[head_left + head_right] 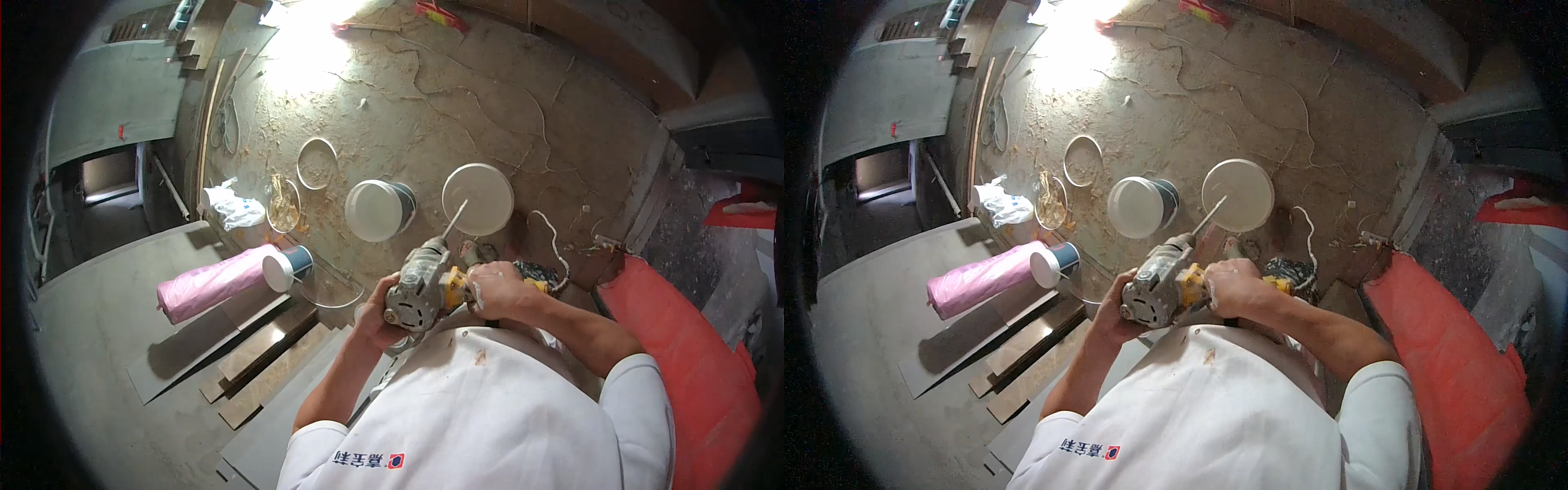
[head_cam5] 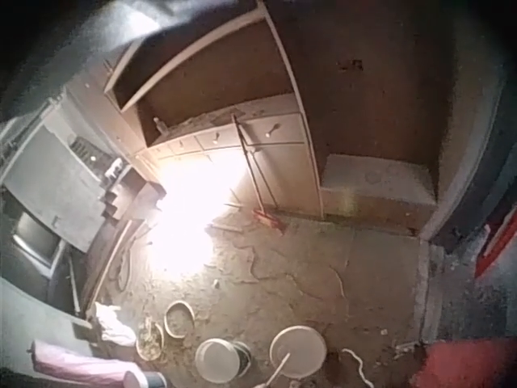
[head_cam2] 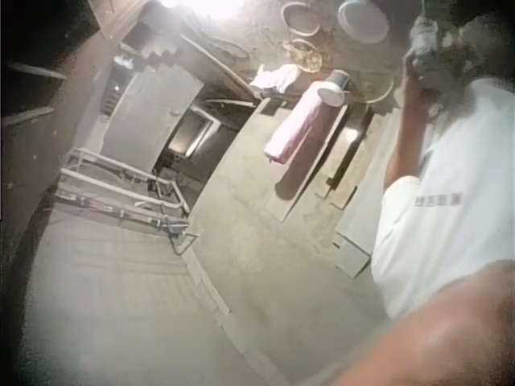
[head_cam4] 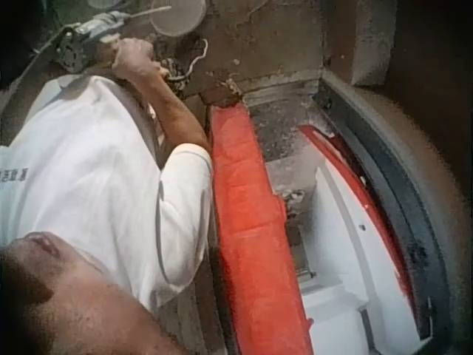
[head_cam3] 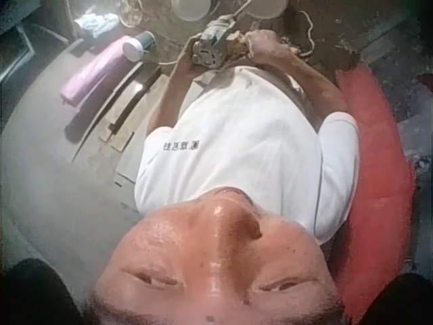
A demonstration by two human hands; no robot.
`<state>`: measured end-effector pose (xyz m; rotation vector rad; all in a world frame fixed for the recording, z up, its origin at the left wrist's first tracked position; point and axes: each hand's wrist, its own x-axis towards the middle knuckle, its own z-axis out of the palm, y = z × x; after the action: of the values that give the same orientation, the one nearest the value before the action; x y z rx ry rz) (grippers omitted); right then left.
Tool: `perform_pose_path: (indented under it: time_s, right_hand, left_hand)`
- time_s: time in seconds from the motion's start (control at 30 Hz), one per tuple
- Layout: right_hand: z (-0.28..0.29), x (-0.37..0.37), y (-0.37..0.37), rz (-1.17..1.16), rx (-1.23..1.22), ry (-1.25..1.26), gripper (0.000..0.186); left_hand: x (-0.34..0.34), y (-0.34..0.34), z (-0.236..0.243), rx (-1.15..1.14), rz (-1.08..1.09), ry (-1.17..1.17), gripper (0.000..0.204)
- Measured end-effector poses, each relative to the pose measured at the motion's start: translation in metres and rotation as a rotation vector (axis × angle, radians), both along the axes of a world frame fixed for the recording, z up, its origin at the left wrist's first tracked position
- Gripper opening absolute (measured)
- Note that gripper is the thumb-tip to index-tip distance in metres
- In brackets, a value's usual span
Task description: Mixing white paint or construction material in a bucket using a power mixer.
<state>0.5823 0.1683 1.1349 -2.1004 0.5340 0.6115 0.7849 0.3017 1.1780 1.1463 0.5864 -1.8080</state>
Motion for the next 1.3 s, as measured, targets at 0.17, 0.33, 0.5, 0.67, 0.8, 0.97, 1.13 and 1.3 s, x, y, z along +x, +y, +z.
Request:
perform_pose_path:
  time_s: [0.17, 0.33, 0.5, 0.67, 0.8, 0.97, 1.13, 1.3]
  right_hand:
    - [-0.005, -0.002, 0.008, -0.033, 0.007, -0.02, 0.027]
    - [0.002, 0.0, 0.006, -0.005, -0.01, 0.011, 0.027]
    - [0.003, -0.002, 0.017, -0.031, 0.012, -0.048, 0.037]
    - [0.0, 0.003, 0.035, -0.13, 0.034, -0.027, 0.028]
    - [-0.026, 0.009, 0.064, -0.199, 0.007, -0.057, 0.025]
    - [-0.053, 0.023, 0.105, -0.289, 0.007, -0.046, 0.032]
    - [-0.084, 0.043, 0.163, -0.384, -0.07, -0.098, 0.032]
    - [-0.092, 0.05, 0.18, -0.387, -0.222, -0.33, 0.026]
  left_hand:
    - [0.002, 0.005, 0.0, 0.011, 0.015, 0.025, 0.051]
    - [-0.003, 0.0, 0.011, -0.023, 0.001, 0.042, 0.05]
    - [0.005, 0.015, 0.006, -0.03, 0.016, 0.05, 0.051]
    - [0.016, 0.032, -0.008, -0.022, 0.002, 0.057, 0.051]
    - [0.034, 0.047, -0.033, -0.013, -0.05, 0.012, 0.053]
    - [0.046, 0.063, -0.047, -0.088, -0.195, 0.029, 0.053]
    - [0.063, 0.101, -0.069, -0.08, -0.165, -0.079, 0.044]
    - [0.09, 0.131, -0.088, -0.182, -0.178, -0.045, 0.056]
